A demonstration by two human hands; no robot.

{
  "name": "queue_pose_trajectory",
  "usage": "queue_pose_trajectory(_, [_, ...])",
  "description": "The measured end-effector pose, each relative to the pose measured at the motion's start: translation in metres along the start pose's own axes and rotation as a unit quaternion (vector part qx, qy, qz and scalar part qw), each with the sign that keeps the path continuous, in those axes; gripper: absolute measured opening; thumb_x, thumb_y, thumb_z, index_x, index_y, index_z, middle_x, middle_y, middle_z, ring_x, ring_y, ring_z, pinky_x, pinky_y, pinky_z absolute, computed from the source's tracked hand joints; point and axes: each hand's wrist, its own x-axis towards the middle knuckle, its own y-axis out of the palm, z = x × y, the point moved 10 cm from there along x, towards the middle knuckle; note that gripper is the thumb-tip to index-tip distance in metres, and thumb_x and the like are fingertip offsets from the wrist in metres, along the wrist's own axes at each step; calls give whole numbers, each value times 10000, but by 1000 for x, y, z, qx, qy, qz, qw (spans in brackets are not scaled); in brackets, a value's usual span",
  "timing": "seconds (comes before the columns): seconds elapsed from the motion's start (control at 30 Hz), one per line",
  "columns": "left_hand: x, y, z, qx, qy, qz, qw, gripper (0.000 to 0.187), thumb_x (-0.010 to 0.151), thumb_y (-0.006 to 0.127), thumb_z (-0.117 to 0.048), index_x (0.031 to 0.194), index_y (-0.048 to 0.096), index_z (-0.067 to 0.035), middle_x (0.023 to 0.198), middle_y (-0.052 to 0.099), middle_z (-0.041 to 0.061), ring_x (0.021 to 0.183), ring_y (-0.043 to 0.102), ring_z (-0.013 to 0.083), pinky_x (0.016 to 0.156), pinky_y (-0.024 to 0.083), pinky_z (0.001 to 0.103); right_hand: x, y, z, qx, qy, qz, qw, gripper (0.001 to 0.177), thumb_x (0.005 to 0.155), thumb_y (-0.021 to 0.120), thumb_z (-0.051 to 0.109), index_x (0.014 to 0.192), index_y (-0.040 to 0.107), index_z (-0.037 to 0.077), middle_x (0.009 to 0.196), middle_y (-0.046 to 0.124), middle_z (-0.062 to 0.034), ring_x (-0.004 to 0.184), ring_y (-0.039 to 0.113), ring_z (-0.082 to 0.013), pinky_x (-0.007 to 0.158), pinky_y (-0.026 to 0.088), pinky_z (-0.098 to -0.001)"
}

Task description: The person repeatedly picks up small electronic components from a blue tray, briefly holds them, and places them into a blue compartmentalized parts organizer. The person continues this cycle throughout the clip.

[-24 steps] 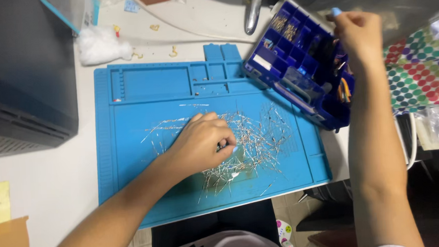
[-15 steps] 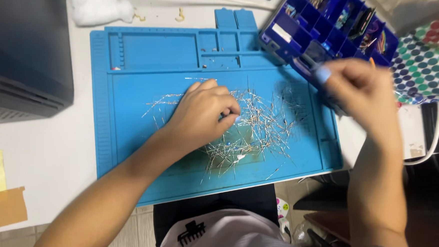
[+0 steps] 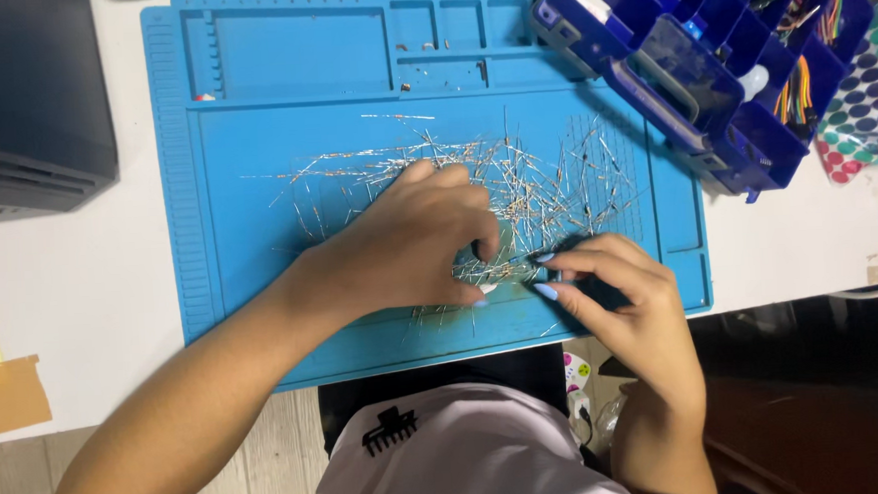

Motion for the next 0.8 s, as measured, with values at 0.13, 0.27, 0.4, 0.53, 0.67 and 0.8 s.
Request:
queue_pose_trajectory(0.13, [0,-6,2,-9,-9,5,1000,309,672,905,-318,844,665,-229,836,625,-73,914,500,212,820,331,409,0,3,-1,-18,-10,-1,1000,191,924,740,130,1100,747,56,970,686,-69,920,645,-197,861,496,-304])
queue_pose_trajectory(0.27, [-1,-12,5,11,5,-22,1000,202,750,846,-273,838,671,-224,808,604,-63,893,513,217,775,339,411,0,4,-2,-25,-12,-14,1000,190,923,750,103,1101,743,38,986,688,-83,937,645,-209,874,496,-314])
queue_pose_trajectory(0.4, [0,-18,6,27,3,-36,999,109,764,807,-209,767,705,-247,739,569,-68,836,495,213,739,329,417,1,6,-1,-28,-17,-15,999,195,930,743,117,1109,740,41,1009,699,-83,955,647,-218,903,489,-326])
queue_pose_trajectory(0.53, [2,-15,9,27,-15,-16,999,92,816,772,-227,739,728,-254,733,591,-69,830,508,206,744,336,417,4,6,1,-35,-17,-20,999,179,932,744,120,1095,743,46,1002,695,-89,944,650,-222,897,484,-327])
queue_pose_trajectory(0.67, [3,-16,12,16,-37,-19,999,75,816,763,-220,762,727,-258,761,612,-58,859,535,223,770,361,422,5,3,-2,-34,-2,-35,999,200,930,757,99,1121,745,41,974,685,-72,918,629,-198,853,477,-303])
queue_pose_trajectory(0.8, [5,-21,18,-28,-78,-13,996,74,861,742,-228,795,709,-236,773,601,-50,860,536,215,766,404,394,6,-9,-9,4,30,-80,996,200,950,748,49,1146,726,14,980,660,-86,910,607,-182,858,509,-280])
